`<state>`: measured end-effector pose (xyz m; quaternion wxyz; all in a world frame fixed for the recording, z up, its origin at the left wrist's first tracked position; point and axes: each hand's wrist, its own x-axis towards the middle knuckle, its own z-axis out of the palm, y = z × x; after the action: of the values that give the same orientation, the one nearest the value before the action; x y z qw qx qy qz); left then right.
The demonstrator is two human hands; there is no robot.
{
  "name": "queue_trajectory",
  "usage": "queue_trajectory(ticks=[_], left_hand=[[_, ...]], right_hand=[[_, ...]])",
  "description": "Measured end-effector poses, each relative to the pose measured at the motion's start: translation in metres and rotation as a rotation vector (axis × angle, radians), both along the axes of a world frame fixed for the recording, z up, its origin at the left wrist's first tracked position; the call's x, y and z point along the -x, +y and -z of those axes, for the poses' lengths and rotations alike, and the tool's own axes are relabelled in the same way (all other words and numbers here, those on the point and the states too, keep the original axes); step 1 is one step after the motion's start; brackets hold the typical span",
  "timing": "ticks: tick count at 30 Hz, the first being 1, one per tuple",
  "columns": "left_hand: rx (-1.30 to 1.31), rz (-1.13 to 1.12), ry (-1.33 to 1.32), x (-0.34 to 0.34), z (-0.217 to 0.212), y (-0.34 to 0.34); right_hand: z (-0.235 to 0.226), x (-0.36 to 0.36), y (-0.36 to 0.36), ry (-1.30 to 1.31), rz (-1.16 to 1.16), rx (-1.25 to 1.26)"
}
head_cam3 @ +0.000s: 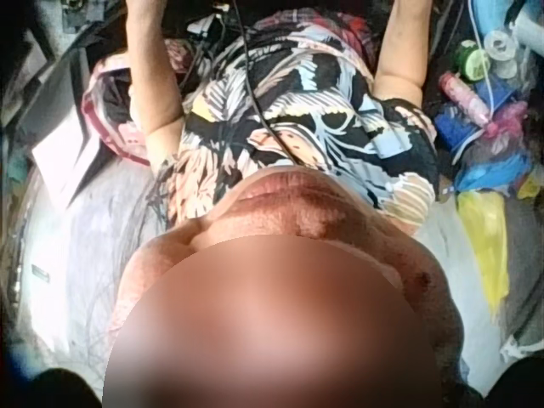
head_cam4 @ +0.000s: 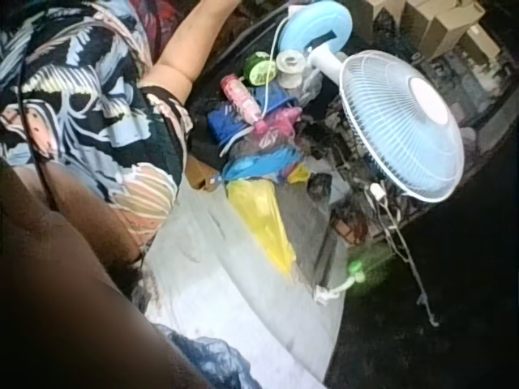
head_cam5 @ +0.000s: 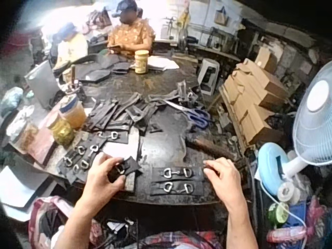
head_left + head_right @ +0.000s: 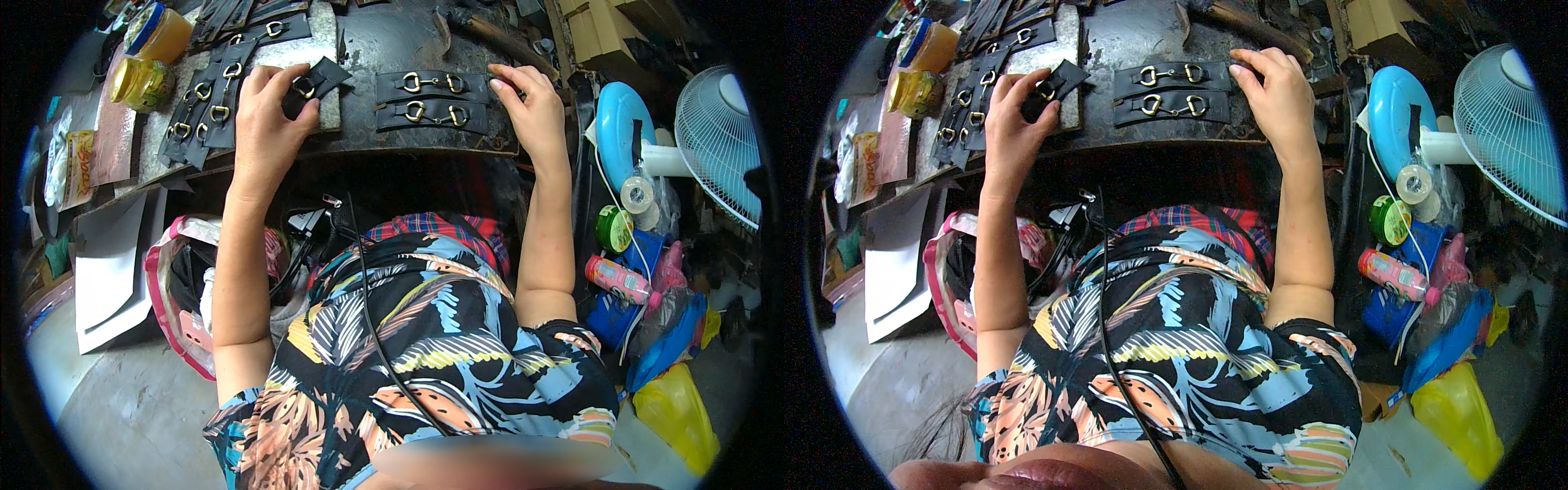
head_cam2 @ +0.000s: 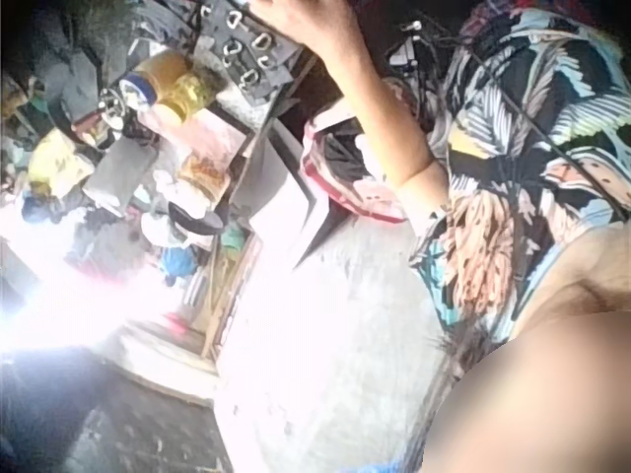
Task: The person assembles small black leather straps with brass D-rings at a workbench. They pick up straps, align the metal hardware, and use a hammer to secure the rings. The person repeatedly handles multiple straps, trimming edges with scissors and arranging finished pieces on the table.
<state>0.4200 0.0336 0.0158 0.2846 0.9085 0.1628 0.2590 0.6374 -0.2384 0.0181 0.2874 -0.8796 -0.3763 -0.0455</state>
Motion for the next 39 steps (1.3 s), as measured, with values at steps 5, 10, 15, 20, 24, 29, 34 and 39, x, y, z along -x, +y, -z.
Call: queue_trajectory(ticks=[5, 10, 15, 20, 24, 29, 34, 39], left_hand=[[-0.068, 0.044, -0.063, -0.002, -0.005, -0.009], [-0.216, 0.099, -0.087, -0.005, -0.006, -0.015], [-0.248, 0.088, -0.089, -0.009, -0.005, 0.0], [-0.139, 0.056, -0.128, -0.01, 0.0, -0.002], [-0.085, 0.035, -0.062, -0.011, 0.001, -0.003], [-0.065, 0.048, -0.079, -0.012, -0.001, -0.003], [-0.06, 0.056, -0.108, -0.014, -0.002, -0.004], [-0.022, 0.072, -0.118, -0.013, -0.003, -0.003]], right_hand=[[-0.002, 0.011, 0.002, -0.006, -0.037, -0.03], [0.0, 0.017, 0.016, -0.179, -0.063, 0.058], [-0.008, 0.012, 0.032, -0.101, -0.152, -0.016], [-0.016, 0.004, 0.059, 0.427, -0.187, -0.388], [-0.018, -0.003, 0.082, 0.364, -0.159, -0.465], [-0.035, -0.006, 0.085, -0.186, -0.16, 0.048], [-0.042, -0.046, 0.138, -0.268, -0.324, -0.026], [-0.022, -0.093, 0.215, -0.407, -0.366, 0.166]])
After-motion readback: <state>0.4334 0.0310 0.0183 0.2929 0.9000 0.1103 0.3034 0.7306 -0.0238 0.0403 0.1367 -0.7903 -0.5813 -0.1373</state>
